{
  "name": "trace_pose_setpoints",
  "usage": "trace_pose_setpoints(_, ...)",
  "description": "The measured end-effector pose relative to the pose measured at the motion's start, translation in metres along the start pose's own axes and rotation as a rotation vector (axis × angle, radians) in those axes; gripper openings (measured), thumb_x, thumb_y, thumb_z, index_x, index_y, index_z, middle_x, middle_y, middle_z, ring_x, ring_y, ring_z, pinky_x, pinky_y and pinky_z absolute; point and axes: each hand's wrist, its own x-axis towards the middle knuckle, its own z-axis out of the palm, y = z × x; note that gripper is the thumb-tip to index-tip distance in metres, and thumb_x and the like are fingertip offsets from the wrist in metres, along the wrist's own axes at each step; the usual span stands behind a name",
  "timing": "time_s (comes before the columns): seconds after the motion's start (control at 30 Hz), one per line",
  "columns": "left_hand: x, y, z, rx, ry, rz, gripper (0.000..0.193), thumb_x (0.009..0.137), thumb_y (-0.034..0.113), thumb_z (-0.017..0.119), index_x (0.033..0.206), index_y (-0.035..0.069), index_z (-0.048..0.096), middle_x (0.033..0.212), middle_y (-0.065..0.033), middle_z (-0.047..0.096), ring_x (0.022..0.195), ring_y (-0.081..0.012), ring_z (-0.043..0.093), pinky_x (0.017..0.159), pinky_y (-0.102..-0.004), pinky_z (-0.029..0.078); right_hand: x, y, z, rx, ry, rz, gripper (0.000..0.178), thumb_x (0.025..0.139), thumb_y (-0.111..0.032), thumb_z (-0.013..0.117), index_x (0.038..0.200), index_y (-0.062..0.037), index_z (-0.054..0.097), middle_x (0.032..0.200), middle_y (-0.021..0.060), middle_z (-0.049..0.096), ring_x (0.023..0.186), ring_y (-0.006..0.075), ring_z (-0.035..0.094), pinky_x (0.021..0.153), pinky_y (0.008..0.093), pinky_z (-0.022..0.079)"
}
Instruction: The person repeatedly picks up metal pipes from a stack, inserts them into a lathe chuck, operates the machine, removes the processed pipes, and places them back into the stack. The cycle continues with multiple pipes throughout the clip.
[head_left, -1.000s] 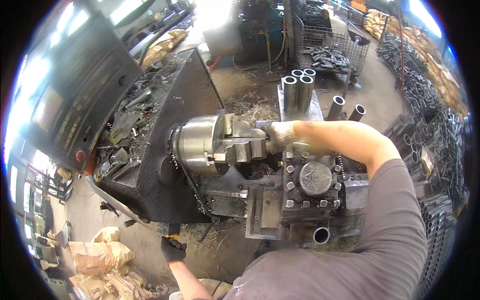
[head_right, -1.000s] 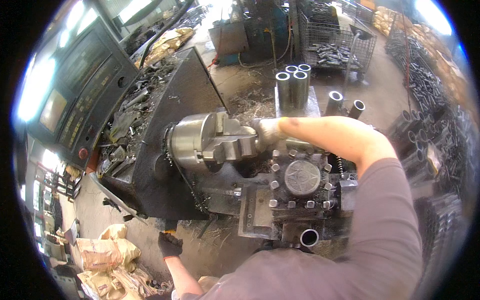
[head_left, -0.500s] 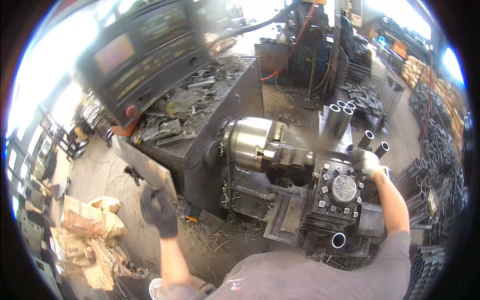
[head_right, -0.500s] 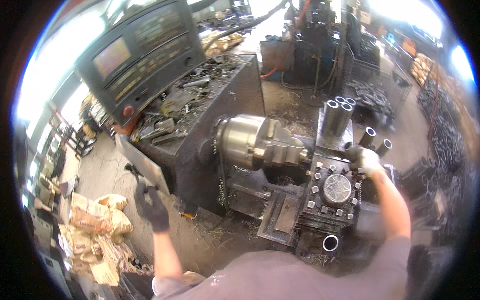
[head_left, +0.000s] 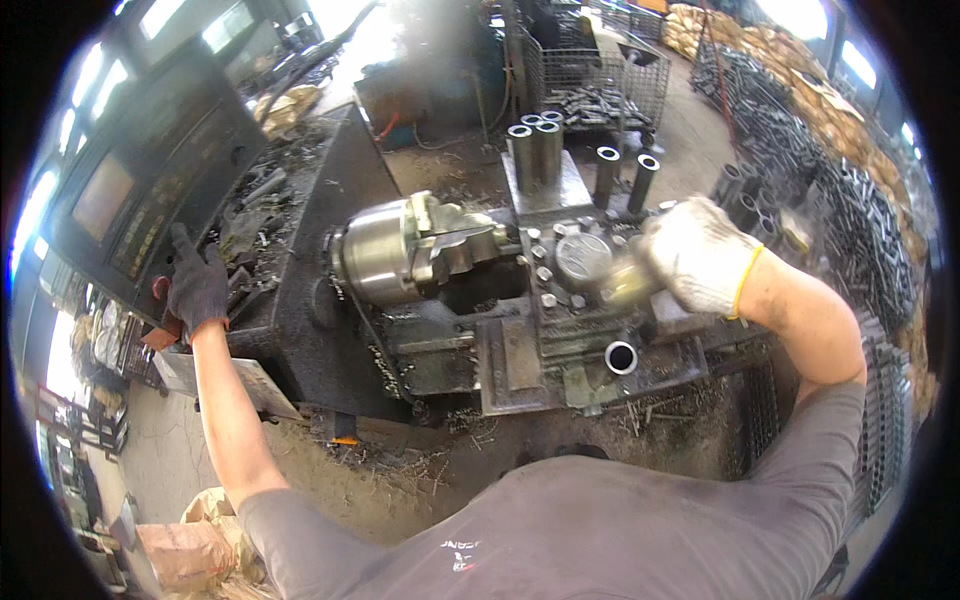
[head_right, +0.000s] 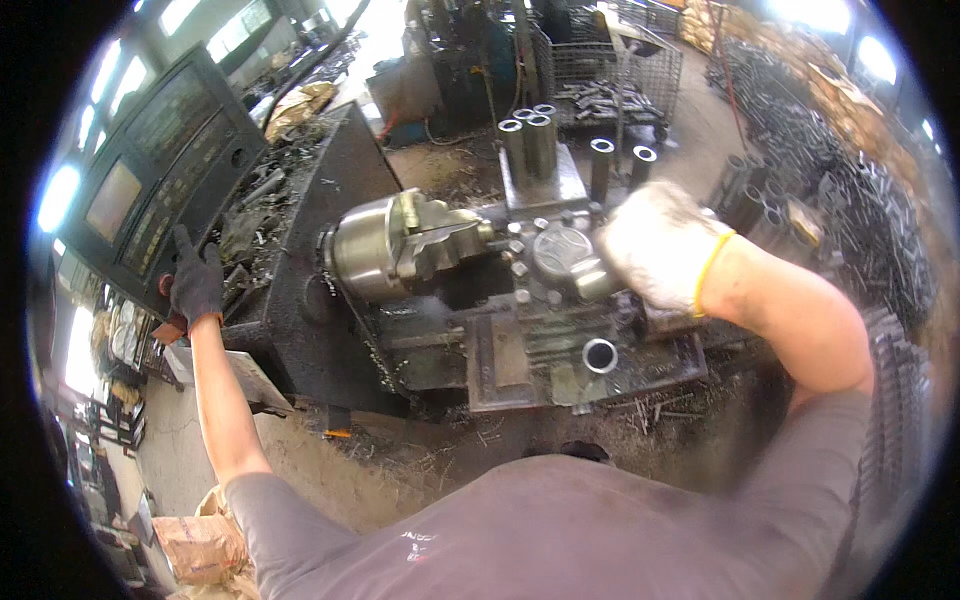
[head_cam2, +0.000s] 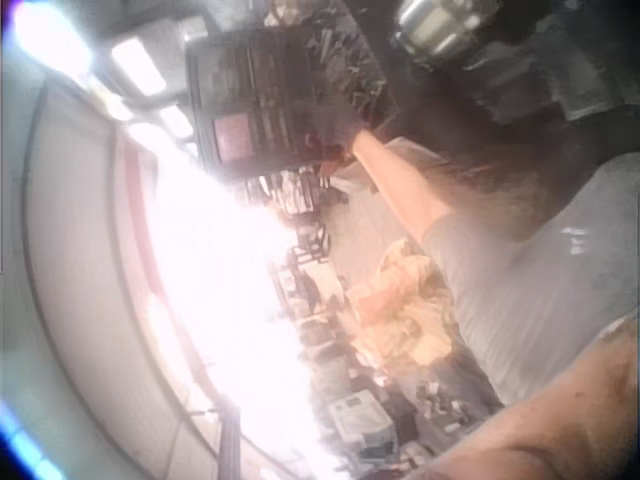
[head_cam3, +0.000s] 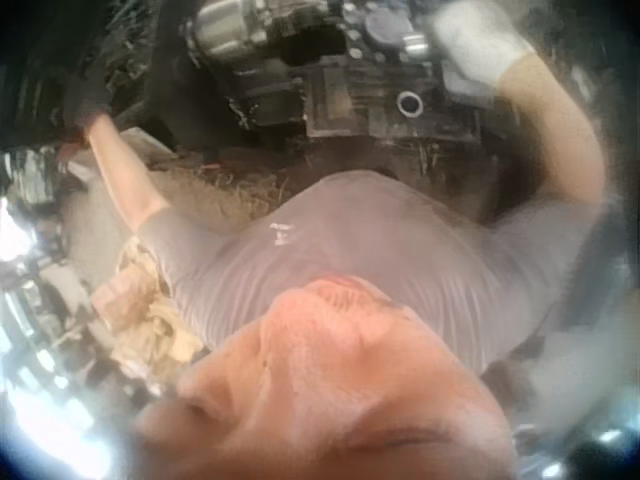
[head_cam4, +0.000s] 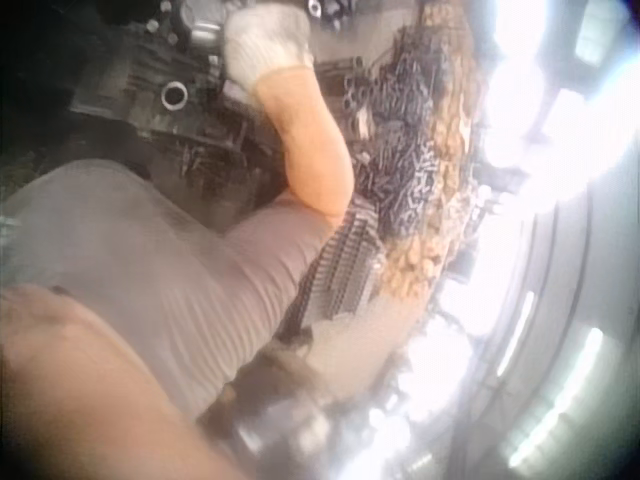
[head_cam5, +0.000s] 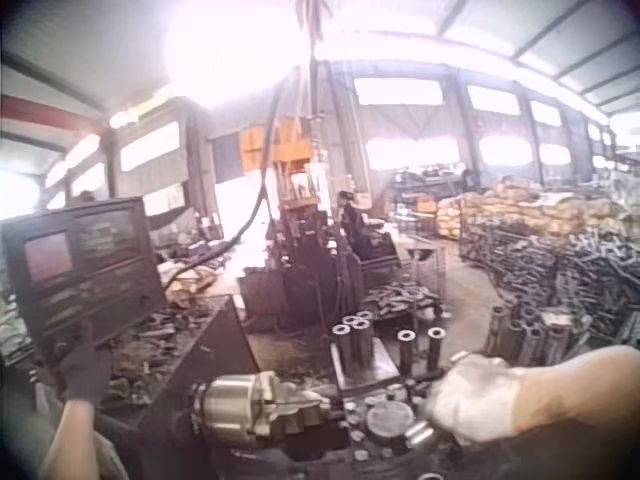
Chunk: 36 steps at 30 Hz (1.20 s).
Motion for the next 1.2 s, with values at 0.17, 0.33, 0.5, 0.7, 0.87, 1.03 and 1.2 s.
trace_pose_setpoints(0.17,-0.16,0.053,-0.059,-0.53,0.17,0.308,0.041,0.103,0.026,0.064,0.139,0.009,0.057,0.123,-0.022,0.071,0.108,-0.0389,0.071,0.087,-0.0472,0.056,-0.009,-0.027,-0.002,0.039,-0.206,-0.096,0.017,0.074,-0.016,0.073,0.087,-0.0062,0.068,0.08,0.0135,0.07,0.076,0.0304,0.072,0.072,0.0442,0.057)
trace_pose_setpoints(0.33,-0.378,0.09,-0.072,-0.96,-0.206,-0.019,0.026,0.1,0.019,0.067,0.121,0.003,0.069,0.108,-0.0166,0.076,0.097,-0.0309,0.073,0.086,-0.0394,0.057,-0.008,-0.025,0.025,0.093,0.105,-0.478,0.019,0.075,-0.018,0.071,0.088,-0.005,0.067,0.08,0.0115,0.067,0.073,0.0285,0.069,0.068,0.043,0.054)
trace_pose_setpoints(0.5,-0.569,0.049,-0.048,-0.462,-0.884,-0.563,0.039,0.098,0.042,0.062,0.118,0.01,0.073,0.102,-0.0158,0.077,0.097,-0.0334,0.073,0.085,-0.0437,0.055,-0.014,-0.04,0.053,-0.213,0.458,-0.875,0.027,0.081,-0.019,0.069,0.098,0.0016,0.068,0.088,0.0166,0.068,0.079,0.0324,0.069,0.073,0.0446,0.055)
trace_pose_setpoints(0.7,-0.77,-0.032,-0.087,-0.254,-1.059,-0.905,0.044,0.095,0.048,0.06,0.118,0.012,0.073,0.113,-0.0178,0.075,0.107,-0.0389,0.071,0.091,-0.0477,0.055,-0.025,-0.105,0.057,0.043,0.473,-1.17,0.029,0.079,-0.021,0.071,0.1,-0.0003,0.068,0.089,0.0164,0.069,0.08,0.033,0.07,0.073,0.0445,0.056)
trace_pose_setpoints(0.87,-0.887,-0.053,-0.15,-0.206,-1.091,-1.183,0.044,0.095,0.047,0.059,0.116,0.011,0.073,0.113,-0.0196,0.075,0.107,-0.0406,0.07,0.092,-0.0489,0.054,-0.018,-0.214,0.026,0.172,0.486,-1.519,0.032,0.078,-0.022,0.074,0.102,-0.0018,0.069,0.089,0.0161,0.07,0.081,0.0336,0.07,0.074,0.0444,0.056)
trace_pose_setpoints(1.03,-1.0,-0.041,-0.216,-0.257,-1.06,-1.457,0.045,0.095,0.046,0.059,0.115,0.009,0.073,0.113,-0.0214,0.074,0.107,-0.0423,0.07,0.093,-0.05,0.053,-0.054,-0.364,-0.028,0.259,0.462,-1.89,0.034,0.077,-0.024,0.076,0.103,-0.0034,0.069,0.09,0.0159,0.071,0.082,0.0341,0.071,0.075,0.0443,0.056)
trace_pose_setpoints(1.2,-1.093,-0.011,-0.268,-0.314,-0.945,-1.719,0.045,0.095,0.046,0.058,0.114,0.007,0.074,0.113,-0.0232,0.073,0.107,-0.044,0.069,0.093,-0.0511,0.053,-0.127,-0.511,-0.066,0.313,0.404,-2.301,0.037,0.076,-0.025,0.079,0.104,-0.0049,0.069,0.09,0.0157,0.071,0.083,0.0347,0.071,0.075,0.0441,0.057)
